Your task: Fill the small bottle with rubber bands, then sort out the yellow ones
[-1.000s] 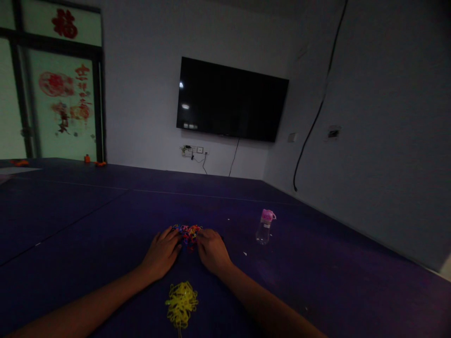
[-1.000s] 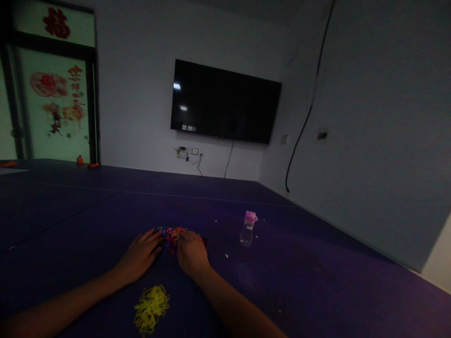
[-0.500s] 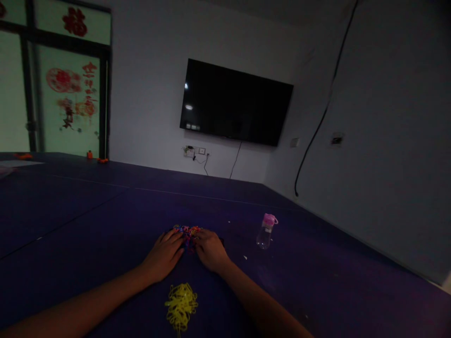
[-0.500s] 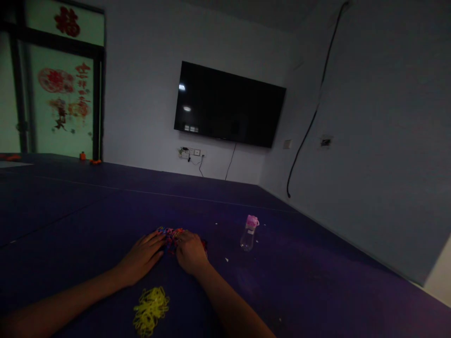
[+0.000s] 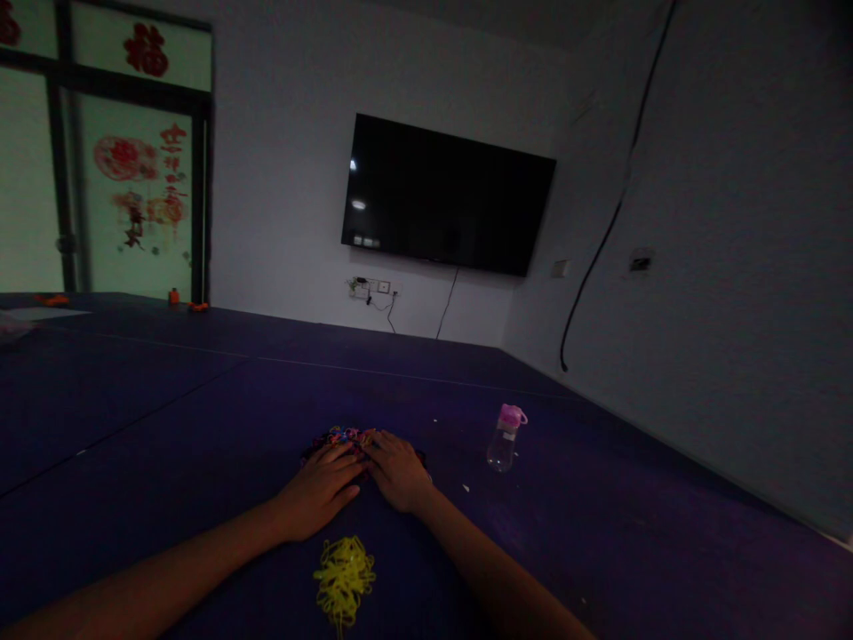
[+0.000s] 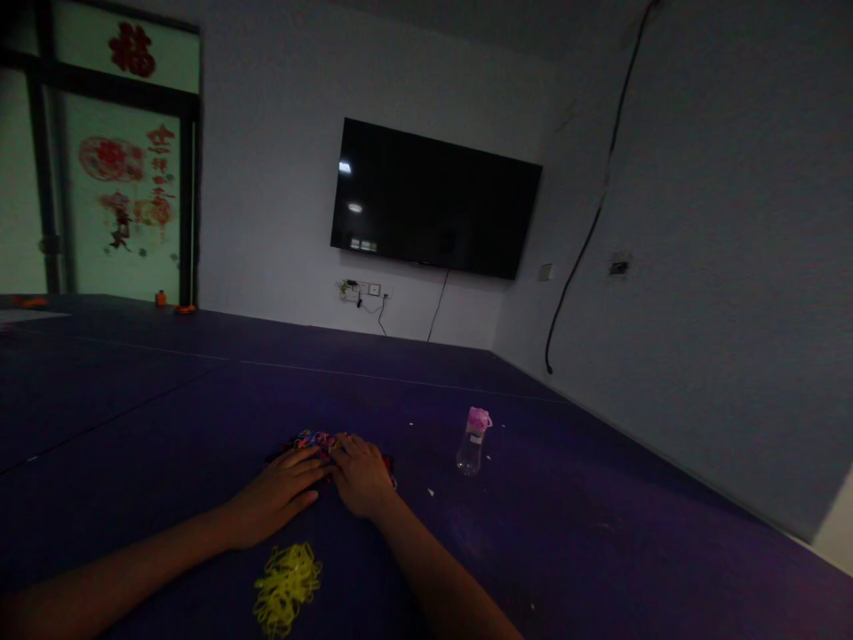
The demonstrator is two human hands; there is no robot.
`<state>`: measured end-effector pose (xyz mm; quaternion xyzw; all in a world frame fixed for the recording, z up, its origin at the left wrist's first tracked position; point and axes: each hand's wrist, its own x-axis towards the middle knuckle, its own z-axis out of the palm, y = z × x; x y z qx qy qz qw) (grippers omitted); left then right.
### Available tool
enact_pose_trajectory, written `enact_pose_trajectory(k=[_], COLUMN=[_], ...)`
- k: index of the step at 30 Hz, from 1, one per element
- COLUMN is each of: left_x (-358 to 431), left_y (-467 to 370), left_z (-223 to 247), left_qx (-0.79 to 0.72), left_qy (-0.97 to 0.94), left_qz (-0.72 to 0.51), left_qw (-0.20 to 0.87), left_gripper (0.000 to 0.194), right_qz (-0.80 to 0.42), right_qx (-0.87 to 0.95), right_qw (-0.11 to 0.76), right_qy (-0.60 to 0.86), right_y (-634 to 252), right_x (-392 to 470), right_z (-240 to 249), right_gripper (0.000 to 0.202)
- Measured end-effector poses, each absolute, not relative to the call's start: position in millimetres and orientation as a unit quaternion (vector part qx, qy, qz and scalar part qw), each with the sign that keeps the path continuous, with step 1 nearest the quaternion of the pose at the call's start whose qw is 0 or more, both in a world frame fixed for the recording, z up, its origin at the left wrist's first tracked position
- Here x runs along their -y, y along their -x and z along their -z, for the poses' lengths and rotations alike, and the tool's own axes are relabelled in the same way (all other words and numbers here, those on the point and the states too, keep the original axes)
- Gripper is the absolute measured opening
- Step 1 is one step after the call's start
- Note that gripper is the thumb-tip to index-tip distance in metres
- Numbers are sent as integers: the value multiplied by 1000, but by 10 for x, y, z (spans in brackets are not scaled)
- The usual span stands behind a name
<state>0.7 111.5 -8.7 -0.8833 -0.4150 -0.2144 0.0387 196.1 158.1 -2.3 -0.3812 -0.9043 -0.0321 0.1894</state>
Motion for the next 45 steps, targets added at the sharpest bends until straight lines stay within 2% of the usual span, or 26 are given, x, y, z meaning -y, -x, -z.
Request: enact_pose_trajectory(k=[10,18,29,36,45], left_x=[-1125,-1082,-1116,-1111,-1140], left_y=[-9,-24,-1,-4,4], left_z=[116,74,123,129,144], left_qx=[460,482,461,465,469], left_qy=[862,851,854,852,853], left_qz=[206,203,235,233,220], left_qw=[47,40,54,59,65], left_gripper=[37,35,36,35,37], right_qz=[-4,30,0,-10,-8], right_qx=[906,909,869,900,896], right_qw=[179,213,329,279,250], right_qy=[384,357,369,333,366], right_y=[-1978,-1959,-2027,-1995,-1998], right_x=[-1543,-1584,-1589,-1556,-1567], right_z=[-9,-26,-30,-62,-43], right_gripper=[39,24,27,30,30])
